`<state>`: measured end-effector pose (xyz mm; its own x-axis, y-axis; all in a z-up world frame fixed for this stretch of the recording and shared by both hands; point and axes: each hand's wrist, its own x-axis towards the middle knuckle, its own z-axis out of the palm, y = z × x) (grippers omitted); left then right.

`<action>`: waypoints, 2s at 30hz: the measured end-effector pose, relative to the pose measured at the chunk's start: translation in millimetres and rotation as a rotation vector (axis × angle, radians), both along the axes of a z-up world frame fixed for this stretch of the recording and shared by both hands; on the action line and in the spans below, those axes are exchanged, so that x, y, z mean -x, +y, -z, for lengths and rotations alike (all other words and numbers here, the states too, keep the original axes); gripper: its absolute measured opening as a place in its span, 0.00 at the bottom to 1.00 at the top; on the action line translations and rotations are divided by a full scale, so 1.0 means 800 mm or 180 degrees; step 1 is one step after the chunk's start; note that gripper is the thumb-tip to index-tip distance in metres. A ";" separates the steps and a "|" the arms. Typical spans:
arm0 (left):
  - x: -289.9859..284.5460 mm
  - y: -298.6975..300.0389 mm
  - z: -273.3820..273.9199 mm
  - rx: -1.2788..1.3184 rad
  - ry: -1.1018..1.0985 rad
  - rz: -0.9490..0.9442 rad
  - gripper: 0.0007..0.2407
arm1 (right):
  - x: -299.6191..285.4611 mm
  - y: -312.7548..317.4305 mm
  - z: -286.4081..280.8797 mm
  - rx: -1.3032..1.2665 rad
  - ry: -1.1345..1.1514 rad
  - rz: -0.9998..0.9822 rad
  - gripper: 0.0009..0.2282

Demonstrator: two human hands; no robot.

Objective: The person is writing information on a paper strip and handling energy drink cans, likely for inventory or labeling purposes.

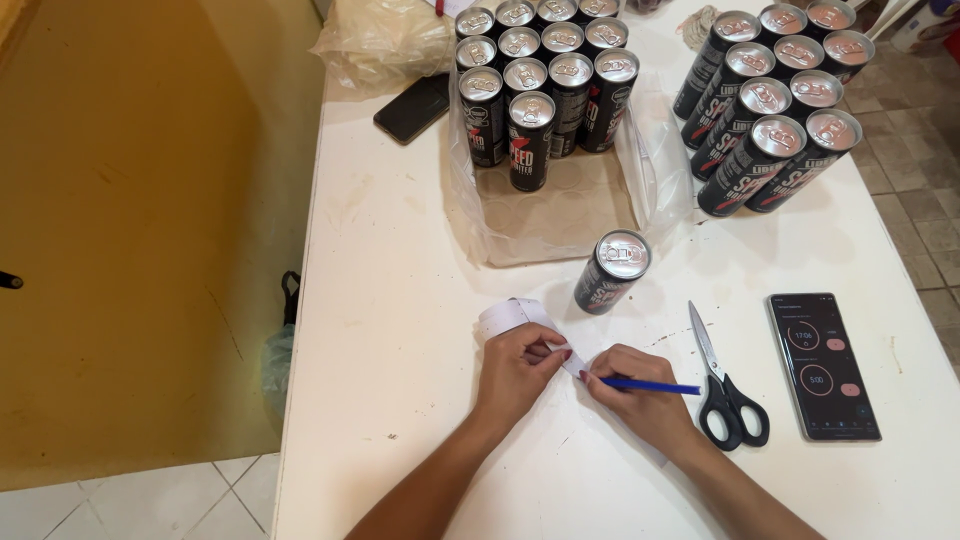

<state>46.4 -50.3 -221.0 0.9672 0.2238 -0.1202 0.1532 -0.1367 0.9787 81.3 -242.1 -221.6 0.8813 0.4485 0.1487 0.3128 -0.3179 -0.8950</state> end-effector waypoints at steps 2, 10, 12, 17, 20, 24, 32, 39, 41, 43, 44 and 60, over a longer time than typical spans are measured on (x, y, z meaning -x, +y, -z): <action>0.000 0.000 0.002 0.0010 -0.0015 0.0001 0.03 | 0.000 0.000 0.000 0.0018 -0.0064 0.0002 0.08; 0.000 -0.001 0.003 0.0019 -0.0076 -0.0001 0.04 | -0.001 -0.002 0.003 0.0021 0.0170 0.0086 0.06; 0.000 0.000 0.003 -0.0007 -0.0098 0.0007 0.03 | -0.001 -0.002 0.002 0.0033 0.0289 0.0156 0.07; 0.001 0.000 -0.003 -0.0024 -0.0028 0.0005 0.04 | 0.000 -0.002 0.001 0.0019 0.0125 0.0095 0.07; 0.001 0.000 -0.004 0.0000 -0.0018 -0.0001 0.04 | 0.000 -0.002 -0.002 0.0017 0.0146 0.0136 0.07; 0.001 0.000 -0.005 0.0002 0.0041 0.0016 0.03 | 0.000 -0.002 -0.005 -0.0015 0.0210 0.0144 0.06; 0.002 0.000 -0.005 -0.0009 -0.0039 0.0015 0.03 | 0.002 -0.001 -0.008 -0.0039 0.0239 0.0231 0.08; 0.000 0.000 -0.006 -0.0026 0.0024 0.0010 0.03 | 0.000 0.000 -0.005 0.0071 0.0316 0.0276 0.07; 0.001 -0.001 -0.008 -0.0012 0.0042 0.0008 0.03 | 0.001 -0.002 -0.005 0.0026 0.0260 0.0264 0.08; 0.001 -0.001 -0.008 0.0001 0.0059 0.0001 0.03 | 0.000 -0.001 -0.006 -0.0019 0.0203 0.0248 0.09; 0.001 0.000 -0.007 -0.0007 0.0041 0.0011 0.03 | 0.000 0.000 -0.008 -0.0012 0.0201 0.0242 0.09; -0.002 0.001 -0.012 0.0083 0.0177 0.0005 0.03 | 0.001 -0.016 0.000 0.0126 0.0185 0.0498 0.12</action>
